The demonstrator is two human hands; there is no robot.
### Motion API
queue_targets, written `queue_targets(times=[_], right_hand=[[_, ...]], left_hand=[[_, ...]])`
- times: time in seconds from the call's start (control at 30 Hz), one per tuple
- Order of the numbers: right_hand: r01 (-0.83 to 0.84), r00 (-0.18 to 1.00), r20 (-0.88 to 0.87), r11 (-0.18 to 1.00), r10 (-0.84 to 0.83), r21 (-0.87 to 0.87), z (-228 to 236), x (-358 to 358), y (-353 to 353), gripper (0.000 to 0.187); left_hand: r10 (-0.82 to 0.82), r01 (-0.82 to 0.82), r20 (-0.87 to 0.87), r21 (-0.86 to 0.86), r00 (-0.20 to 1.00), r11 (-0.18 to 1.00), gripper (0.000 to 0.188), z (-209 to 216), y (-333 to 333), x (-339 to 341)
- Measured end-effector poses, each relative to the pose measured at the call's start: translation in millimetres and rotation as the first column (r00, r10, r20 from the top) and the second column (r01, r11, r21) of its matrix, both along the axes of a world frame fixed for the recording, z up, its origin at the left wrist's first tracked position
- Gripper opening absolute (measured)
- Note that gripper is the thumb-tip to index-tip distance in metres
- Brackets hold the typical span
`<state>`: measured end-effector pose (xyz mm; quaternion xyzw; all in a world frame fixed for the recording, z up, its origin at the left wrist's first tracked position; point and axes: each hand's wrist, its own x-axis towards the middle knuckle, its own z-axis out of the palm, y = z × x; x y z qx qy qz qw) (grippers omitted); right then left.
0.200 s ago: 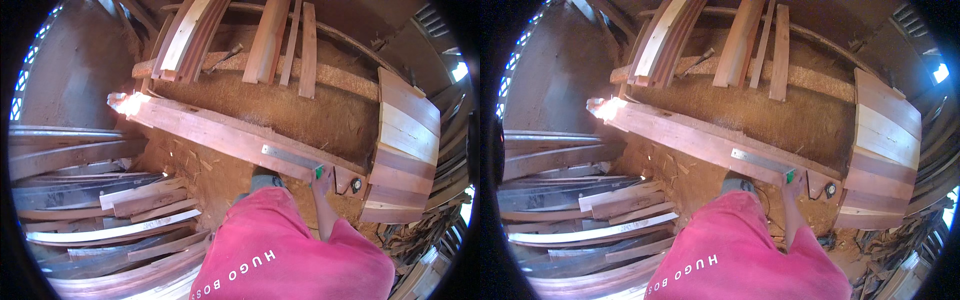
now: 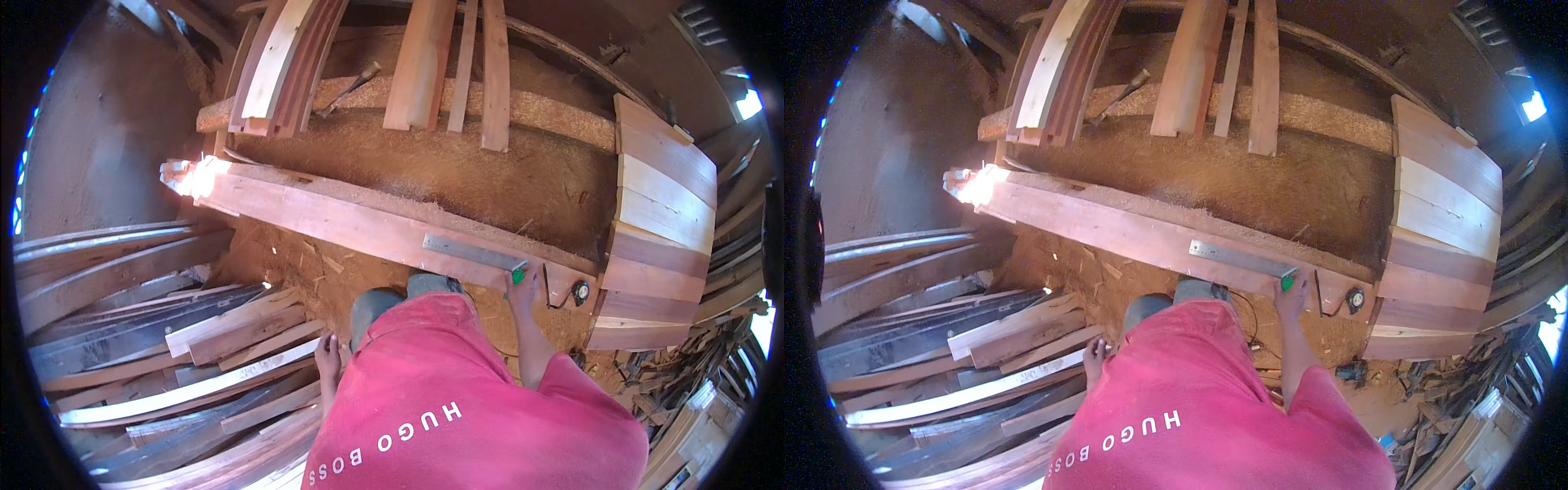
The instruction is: The person moves and arranges wooden planks on a workbench by hand, using a square and a measuring tape. The person walks across a workshop, picks up a small electronic device, and plugs it into a power strip.
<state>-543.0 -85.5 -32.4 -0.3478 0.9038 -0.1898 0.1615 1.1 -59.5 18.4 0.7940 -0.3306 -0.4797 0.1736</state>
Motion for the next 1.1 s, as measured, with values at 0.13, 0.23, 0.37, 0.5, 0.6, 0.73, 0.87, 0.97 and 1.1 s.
queue_targets(times=[0.13,0.23,0.37,0.5,0.6,0.73,0.87,0.97,1.1], right_hand=[[0.087,0.995,0.037,0.996,-0.088,0.024,-14.8,1.6,-14.0,0.057],[0.193,0.969,0.131,0.974,-0.208,0.12,-6.3,6.8,-22.0,0.058],[0.056,0.986,-0.15,0.989,-0.077,-0.139,-27.7,11.2,-9.9,0.053],[0.278,0.938,0.255,0.949,-0.235,-0.149,-18.7,38.4,-11.2,0.04],[0.525,0.752,0.588,0.811,-0.299,-0.259,5.6,73.6,-30.6,0.042],[0.476,0.817,0.497,0.829,-0.293,-0.294,32.0,112.8,-81.6,0.031],[0.411,0.772,0.622,0.85,-0.131,-0.33,90.2,171.4,-176.1,0.03],[0.147,0.859,0.51,0.936,0.039,-0.32,133.4,215.8,-239.1,0.028],[0.004,0.818,0.565,0.98,0.111,-0.197,170.4,266.2,-286.3,0.029]], left_hand=[[-0.133,0.135,0.025,-0.067,0.991,0.989,0.038,12.4,-94.7,-13.0],[-0.318,0.32,0.043,-0.054,0.947,0.946,0.039,3.8,-135.9,-1.5],[-0.531,0.535,0.079,-0.041,0.844,0.844,0.043,6.4,-192.6,6.3],[-0.549,0.55,0.038,-0.075,0.835,0.832,0.043,18.0,-259.9,6.4],[-0.644,0.639,0.052,-0.209,0.764,0.741,0.04,24.3,-312.9,-3.1],[-0.773,0.811,0.341,-0.464,0.534,0.356,0.049,74.7,-387.6,-36.0],[-0.739,0.801,0.536,-0.598,0.407,0.007,0.063,135.7,-439.2,-65.2],[-0.7,0.84,0.676,-0.502,0.232,-0.206,0.066,137.9,-461.6,-54.1],[-0.929,0.904,0.361,-0.42,0.079,-0.087,0.07,76.7,-462.6,-5.4]])
